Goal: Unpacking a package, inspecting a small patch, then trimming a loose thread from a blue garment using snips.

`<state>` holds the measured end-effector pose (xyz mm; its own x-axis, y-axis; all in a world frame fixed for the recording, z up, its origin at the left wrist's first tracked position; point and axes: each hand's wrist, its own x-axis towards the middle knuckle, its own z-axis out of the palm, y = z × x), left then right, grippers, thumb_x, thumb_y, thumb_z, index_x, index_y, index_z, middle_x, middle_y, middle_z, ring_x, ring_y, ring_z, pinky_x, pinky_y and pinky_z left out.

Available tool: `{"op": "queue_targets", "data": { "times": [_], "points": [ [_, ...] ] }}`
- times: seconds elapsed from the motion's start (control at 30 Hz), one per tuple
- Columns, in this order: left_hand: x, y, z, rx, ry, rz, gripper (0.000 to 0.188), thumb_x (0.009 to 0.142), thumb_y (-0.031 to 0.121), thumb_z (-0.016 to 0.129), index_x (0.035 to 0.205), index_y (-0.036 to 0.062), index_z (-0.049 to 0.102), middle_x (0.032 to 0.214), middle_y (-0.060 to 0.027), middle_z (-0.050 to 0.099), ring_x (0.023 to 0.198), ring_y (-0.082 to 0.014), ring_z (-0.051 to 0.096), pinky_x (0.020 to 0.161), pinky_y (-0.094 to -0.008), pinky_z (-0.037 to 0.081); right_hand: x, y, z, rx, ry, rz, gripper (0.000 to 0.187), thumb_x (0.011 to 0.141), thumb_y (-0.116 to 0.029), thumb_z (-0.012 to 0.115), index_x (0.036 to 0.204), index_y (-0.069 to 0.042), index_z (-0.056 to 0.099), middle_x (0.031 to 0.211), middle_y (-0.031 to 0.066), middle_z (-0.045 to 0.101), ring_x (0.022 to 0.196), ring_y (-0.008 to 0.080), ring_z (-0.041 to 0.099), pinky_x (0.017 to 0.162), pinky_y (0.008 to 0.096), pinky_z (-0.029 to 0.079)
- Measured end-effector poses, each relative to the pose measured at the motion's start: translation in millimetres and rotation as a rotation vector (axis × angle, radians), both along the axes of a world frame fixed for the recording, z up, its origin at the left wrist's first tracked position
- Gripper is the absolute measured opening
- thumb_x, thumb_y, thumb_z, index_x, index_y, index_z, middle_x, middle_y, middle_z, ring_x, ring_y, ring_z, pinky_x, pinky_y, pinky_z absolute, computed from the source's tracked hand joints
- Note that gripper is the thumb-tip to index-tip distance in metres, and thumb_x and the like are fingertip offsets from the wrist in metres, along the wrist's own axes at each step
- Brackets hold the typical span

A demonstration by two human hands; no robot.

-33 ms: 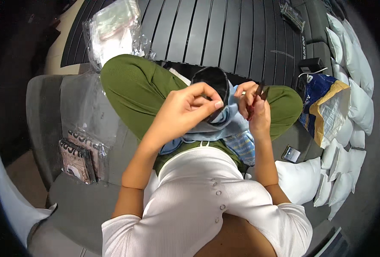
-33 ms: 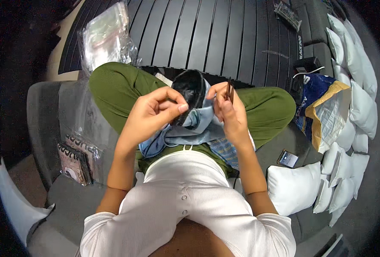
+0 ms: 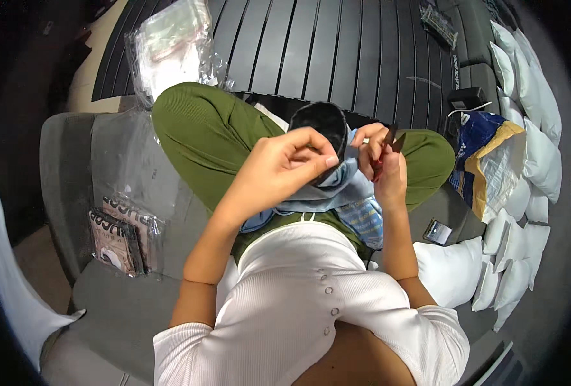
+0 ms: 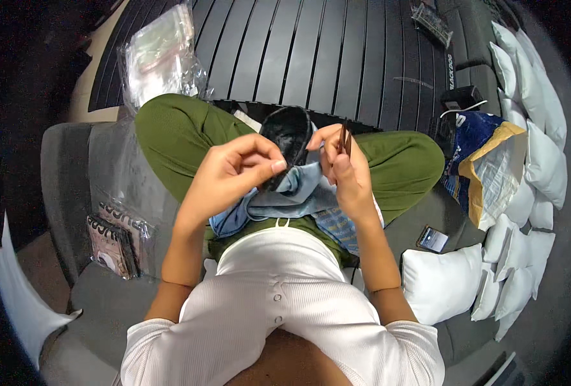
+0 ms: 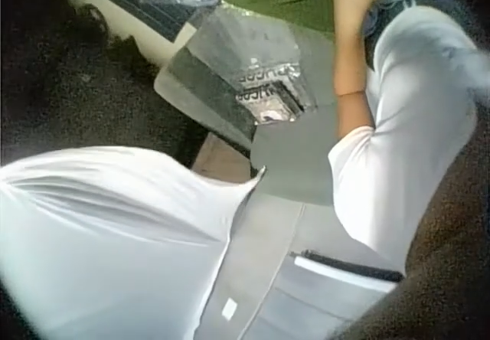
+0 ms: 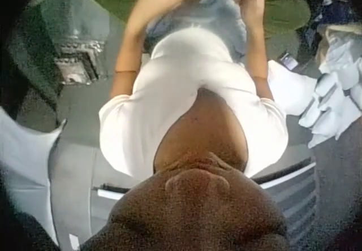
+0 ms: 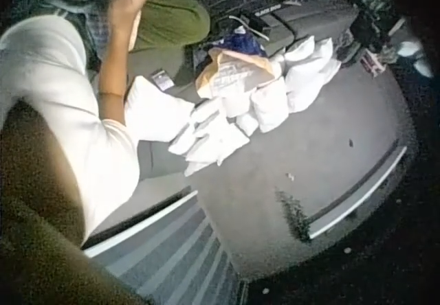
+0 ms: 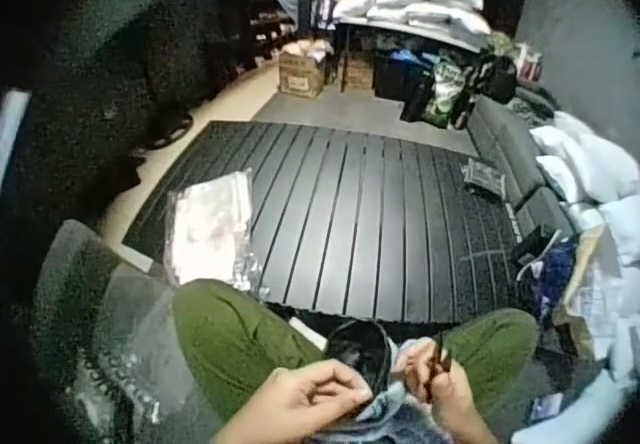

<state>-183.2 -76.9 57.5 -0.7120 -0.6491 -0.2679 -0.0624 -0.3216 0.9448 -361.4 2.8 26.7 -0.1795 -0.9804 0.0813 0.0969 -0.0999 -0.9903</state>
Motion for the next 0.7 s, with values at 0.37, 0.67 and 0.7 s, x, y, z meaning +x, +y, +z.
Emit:
{"op": "queue_targets", "data": {
  "times": [0.37, 0.67, 0.7],
  "points": [
    [7, 15, -22, 0.237, -0.014, 0.048, 0.012, 0.081, 0.013, 0.063, 0.086, 0.0027, 0.060, 0.076, 0.0040, 0.056, 0.067, -0.0011, 0.050, 0.057, -0.0162, 0.043, -4, 4, 22, 0.159, 0.225, 0.106, 0.041, 0.086, -0.038, 0.047, 0.099, 0.001, 0.048, 0.068, 0.0030, 0.050, 0.056, 0.0063, 0.042, 0.052, 0.0189, 0.033],
    [5, 10, -42, 0.325, 0.048, -0.141, 0.013, 0.085, 0.012, 0.055, 0.091, 0.0001, 0.054, 0.080, -0.0033, 0.060, 0.072, -0.0072, 0.058, 0.063, -0.0200, 0.048, -33, 5, 42, 0.424, 0.544, 0.284, 0.026, 0.071, -0.014, 0.068, 0.087, -0.001, 0.051, 0.070, 0.0011, 0.053, 0.065, 0.0059, 0.048, 0.061, 0.0195, 0.039],
    [3, 9, -49, 0.289, 0.066, -0.214, 0.013, 0.085, 0.012, 0.055, 0.093, 0.0009, 0.053, 0.084, -0.0033, 0.059, 0.076, -0.0084, 0.058, 0.066, -0.0216, 0.049, -36, 2, 40, 0.467, 0.540, 0.348, 0.024, 0.072, -0.015, 0.067, 0.085, -0.002, 0.051, 0.069, 0.0000, 0.052, 0.064, 0.0058, 0.046, 0.059, 0.0197, 0.038]
  ]
}}
